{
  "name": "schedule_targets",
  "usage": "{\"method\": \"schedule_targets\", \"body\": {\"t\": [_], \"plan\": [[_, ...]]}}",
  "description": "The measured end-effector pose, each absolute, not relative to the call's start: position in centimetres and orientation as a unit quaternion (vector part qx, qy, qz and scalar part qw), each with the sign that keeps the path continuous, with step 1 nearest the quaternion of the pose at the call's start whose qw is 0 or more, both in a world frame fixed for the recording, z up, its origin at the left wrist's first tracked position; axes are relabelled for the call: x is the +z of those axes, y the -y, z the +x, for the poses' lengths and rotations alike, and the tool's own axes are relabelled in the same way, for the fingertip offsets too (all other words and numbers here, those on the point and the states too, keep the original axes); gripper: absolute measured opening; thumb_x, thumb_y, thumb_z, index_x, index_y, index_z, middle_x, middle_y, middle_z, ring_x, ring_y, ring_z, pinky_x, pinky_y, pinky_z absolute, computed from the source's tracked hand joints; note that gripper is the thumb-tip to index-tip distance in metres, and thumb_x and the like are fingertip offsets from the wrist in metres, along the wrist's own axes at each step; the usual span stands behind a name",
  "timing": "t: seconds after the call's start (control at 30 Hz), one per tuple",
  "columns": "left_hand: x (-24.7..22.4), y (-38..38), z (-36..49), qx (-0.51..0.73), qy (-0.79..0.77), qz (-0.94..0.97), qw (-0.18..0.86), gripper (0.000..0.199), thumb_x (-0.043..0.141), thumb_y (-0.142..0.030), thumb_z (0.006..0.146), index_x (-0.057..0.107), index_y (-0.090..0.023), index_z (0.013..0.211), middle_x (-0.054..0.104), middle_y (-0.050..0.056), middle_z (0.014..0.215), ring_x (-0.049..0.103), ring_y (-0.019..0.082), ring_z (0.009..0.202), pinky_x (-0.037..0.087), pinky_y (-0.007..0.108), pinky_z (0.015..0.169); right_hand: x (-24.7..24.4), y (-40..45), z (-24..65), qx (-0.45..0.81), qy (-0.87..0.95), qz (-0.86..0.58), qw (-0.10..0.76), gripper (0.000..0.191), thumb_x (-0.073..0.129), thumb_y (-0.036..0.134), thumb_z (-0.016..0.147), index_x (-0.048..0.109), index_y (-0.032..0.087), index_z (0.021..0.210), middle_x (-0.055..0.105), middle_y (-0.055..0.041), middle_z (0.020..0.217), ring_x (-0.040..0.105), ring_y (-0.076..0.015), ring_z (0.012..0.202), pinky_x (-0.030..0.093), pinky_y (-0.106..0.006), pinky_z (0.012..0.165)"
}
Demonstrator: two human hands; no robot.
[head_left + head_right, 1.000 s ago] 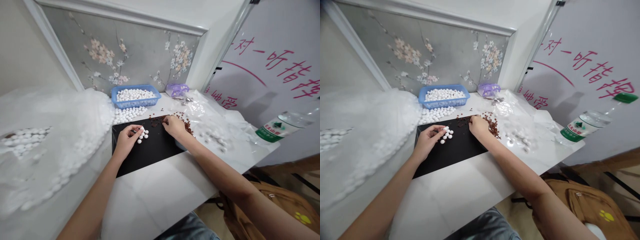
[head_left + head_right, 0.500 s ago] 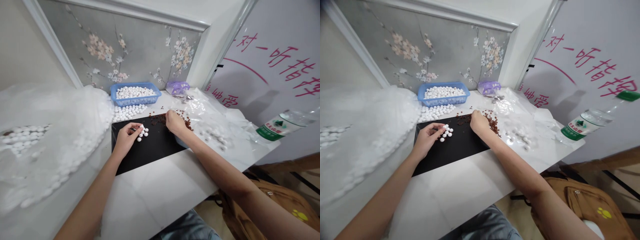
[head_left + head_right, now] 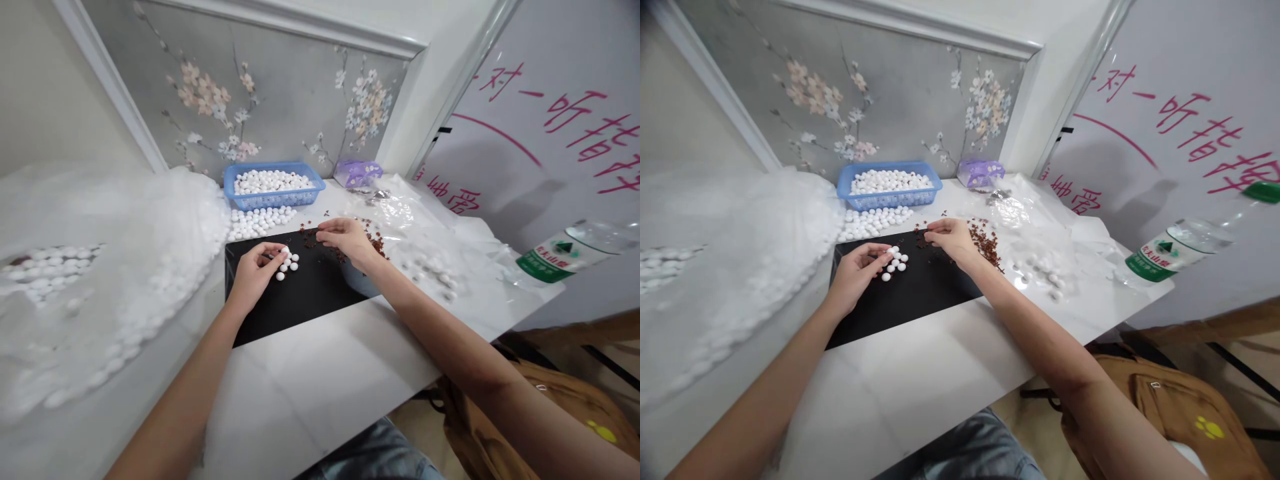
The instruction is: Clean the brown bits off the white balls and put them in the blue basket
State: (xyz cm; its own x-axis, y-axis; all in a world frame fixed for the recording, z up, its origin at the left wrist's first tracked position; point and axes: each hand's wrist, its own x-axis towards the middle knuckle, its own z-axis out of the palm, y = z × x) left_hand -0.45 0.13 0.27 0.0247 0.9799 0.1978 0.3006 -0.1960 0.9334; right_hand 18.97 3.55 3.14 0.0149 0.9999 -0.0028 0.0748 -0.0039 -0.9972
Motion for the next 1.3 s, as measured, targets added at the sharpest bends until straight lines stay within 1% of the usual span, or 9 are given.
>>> {"method": "schedule_targets", "body": {"t": [0.1,0.17,0.3,0.43,0.57,0.73,0.93,1.1,1.3], "plan": [[0.2,-0.1,-0.4,0.470,-0.516,0.609,0.377,0.034,0.063,-0.044,0.070,0.065,-0.018,0.091,0.066,0.005,0.085,0.056,0.012,0.063,0.046,0.022,0.055,3.3,-3.1,18.5,0.489,0.535,-0.495,0.479,0.007,0.061,0.015,0.072,0.062,0.014,0.079,0.065,-0.0020,0.072,0.061,-0.0071,0.059,0.048,-0.017,0.055],[0.2,-0.1,-0.4,0.480,-0.506,0.594,0.400,0.034,0.064,-0.044,0.069,0.065,-0.017,0.090,0.067,0.006,0.085,0.058,0.013,0.066,0.048,0.023,0.057,3.3,-2.8,18.1,0.497,0.556,-0.469,0.474,0.009,0.058,0.019,0.075,0.063,0.015,0.082,0.065,-0.0018,0.076,0.061,-0.0063,0.058,0.048,-0.017,0.054],[0.5,0.1,-0.2,0.495,-0.489,0.568,0.440,0.035,0.067,-0.043,0.067,0.063,-0.016,0.088,0.068,0.006,0.085,0.062,0.015,0.071,0.051,0.025,0.063,3.2,-2.1,17.3,0.521,0.588,-0.417,0.457,0.016,0.061,0.025,0.073,0.061,0.016,0.086,0.066,-0.0006,0.077,0.059,-0.0059,0.057,0.049,-0.017,0.053],[0.7,0.2,-0.2,0.499,-0.480,0.551,0.467,0.036,0.068,-0.043,0.066,0.063,-0.015,0.088,0.068,0.005,0.079,0.063,0.014,0.066,0.051,0.026,0.065,3.2,-1.3,16.7,0.549,0.594,-0.395,0.434,0.024,0.066,0.032,0.069,0.059,0.016,0.085,0.064,0.0013,0.066,0.058,-0.0071,0.050,0.048,-0.018,0.047],[0.7,0.2,-0.3,0.514,-0.479,0.539,0.464,0.039,0.069,-0.043,0.065,0.064,-0.015,0.092,0.069,0.006,0.085,0.063,0.014,0.068,0.052,0.027,0.066,2.9,-1.0,16.3,0.544,0.609,-0.379,0.436,0.026,0.067,0.037,0.068,0.062,0.014,0.079,0.056,0.0047,0.054,0.049,-0.0046,0.040,0.043,-0.017,0.040],[0.8,0.3,-0.2,0.513,-0.482,0.534,0.468,0.037,0.070,-0.042,0.064,0.067,-0.016,0.089,0.070,0.006,0.084,0.062,0.014,0.069,0.052,0.027,0.068,2.2,-1.0,16.0,0.541,0.604,-0.375,0.449,0.032,0.067,0.044,0.066,0.061,0.014,0.077,0.053,0.0053,0.056,0.043,-0.0033,0.038,0.042,-0.018,0.038],[0.7,0.3,-0.2,0.512,-0.475,0.533,0.477,0.033,0.072,-0.039,0.063,0.069,-0.017,0.087,0.070,0.006,0.083,0.063,0.015,0.072,0.052,0.027,0.070,2.0,-1.1,15.8,0.552,0.585,-0.385,0.453,0.035,0.068,0.046,0.063,0.058,0.014,0.075,0.051,0.0055,0.060,0.039,-0.0023,0.038,0.044,-0.018,0.036],[0.6,0.2,-0.3,0.514,-0.472,0.533,0.478,0.033,0.074,-0.039,0.060,0.070,-0.017,0.085,0.071,0.006,0.083,0.063,0.016,0.076,0.052,0.029,0.073,1.9,-1.1,15.8,0.562,0.582,-0.381,0.449,0.034,0.067,0.044,0.064,0.058,0.014,0.076,0.050,0.0056,0.061,0.039,-0.0023,0.039,0.045,-0.018,0.037],[0.6,0.2,-0.4,0.509,-0.471,0.523,0.495,0.033,0.074,-0.038,0.061,0.070,-0.018,0.086,0.071,0.005,0.085,0.063,0.015,0.076,0.051,0.027,0.074,1.5,-1.1,15.9,0.591,0.572,-0.361,0.440,0.034,0.067,0.045,0.065,0.057,0.015,0.078,0.047,0.0069,0.058,0.038,-0.0022,0.040,0.046,-0.018,0.039]]}}
